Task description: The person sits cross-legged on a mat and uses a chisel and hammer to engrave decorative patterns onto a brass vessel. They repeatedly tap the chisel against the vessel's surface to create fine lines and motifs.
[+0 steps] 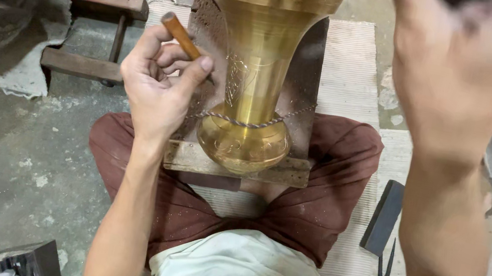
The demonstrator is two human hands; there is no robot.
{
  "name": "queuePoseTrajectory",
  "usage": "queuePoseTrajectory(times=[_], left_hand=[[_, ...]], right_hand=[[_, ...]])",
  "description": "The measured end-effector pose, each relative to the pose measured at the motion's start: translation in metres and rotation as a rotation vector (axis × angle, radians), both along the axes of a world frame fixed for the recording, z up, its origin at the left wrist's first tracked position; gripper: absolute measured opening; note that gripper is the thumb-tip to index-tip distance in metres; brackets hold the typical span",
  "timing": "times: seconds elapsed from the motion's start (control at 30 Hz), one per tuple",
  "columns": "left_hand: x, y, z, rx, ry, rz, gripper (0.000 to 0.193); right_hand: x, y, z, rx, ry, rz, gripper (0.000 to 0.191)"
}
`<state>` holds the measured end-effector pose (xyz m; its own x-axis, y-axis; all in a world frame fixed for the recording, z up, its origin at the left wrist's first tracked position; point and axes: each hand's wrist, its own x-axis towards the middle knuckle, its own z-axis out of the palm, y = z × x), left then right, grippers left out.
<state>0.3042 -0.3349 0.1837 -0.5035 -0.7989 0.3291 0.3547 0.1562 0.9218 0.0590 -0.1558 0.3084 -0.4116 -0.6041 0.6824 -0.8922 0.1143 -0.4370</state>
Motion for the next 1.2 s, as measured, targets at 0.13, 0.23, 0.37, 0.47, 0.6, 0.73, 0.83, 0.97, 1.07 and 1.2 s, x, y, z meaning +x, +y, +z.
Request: queuePoseTrajectory(times=[0.13, 0.23, 0.37, 0.47, 0.6, 0.73, 0.83, 0.97, 1.07, 1.2], left_hand=[[-0.012, 0.015, 0.019, -0.216, -0.043, -0.08, 0.027], [-0.033, 0.01, 0.025, -0.404, -0.003, -0.157, 0.029], [-0.04, 0.007, 0.027, -0.461, -0.014, -0.163, 0.042], [-0.037, 0.007, 0.027, -0.492, -0.018, -0.163, 0.046], [-0.041, 0.003, 0.026, -0.529, -0.03, -0.17, 0.046], [-0.043, 0.004, 0.026, -0.56, -0.021, -0.134, 0.046], [-0.04, 0.006, 0.029, -0.616, -0.068, -0.097, 0.041], [-0.036, 0.005, 0.037, -0.674, -0.159, -0.1, 0.04], [-0.038, 0.002, 0.043, -0.705, -0.165, -0.101, 0.035], [-0.039, 0.004, 0.045, -0.716, -0.111, -0.073, 0.029]], right_hand=[[0.047, 0.015, -0.069, -0.242, -0.327, 0.218, 0.038], [0.074, 0.028, -0.12, -0.173, -0.581, 0.159, 0.032], [0.083, 0.04, -0.161, -0.249, -0.834, 0.37, 0.026], [0.07, 0.056, -0.163, -0.152, -0.727, 0.365, 0.029], [0.025, 0.084, -0.125, 0.125, -0.417, 0.211, 0.011], [-0.01, 0.104, -0.075, 0.159, -0.237, 0.172, 0.015], [-0.018, 0.106, -0.044, 0.23, -0.282, 0.14, 0.017], [-0.009, 0.098, -0.004, 0.441, -0.133, 0.087, 0.03], [-0.003, 0.092, 0.024, 0.595, 0.16, 0.023, 0.042], [0.0, 0.077, 0.026, 0.643, 0.413, 0.013, 0.048]])
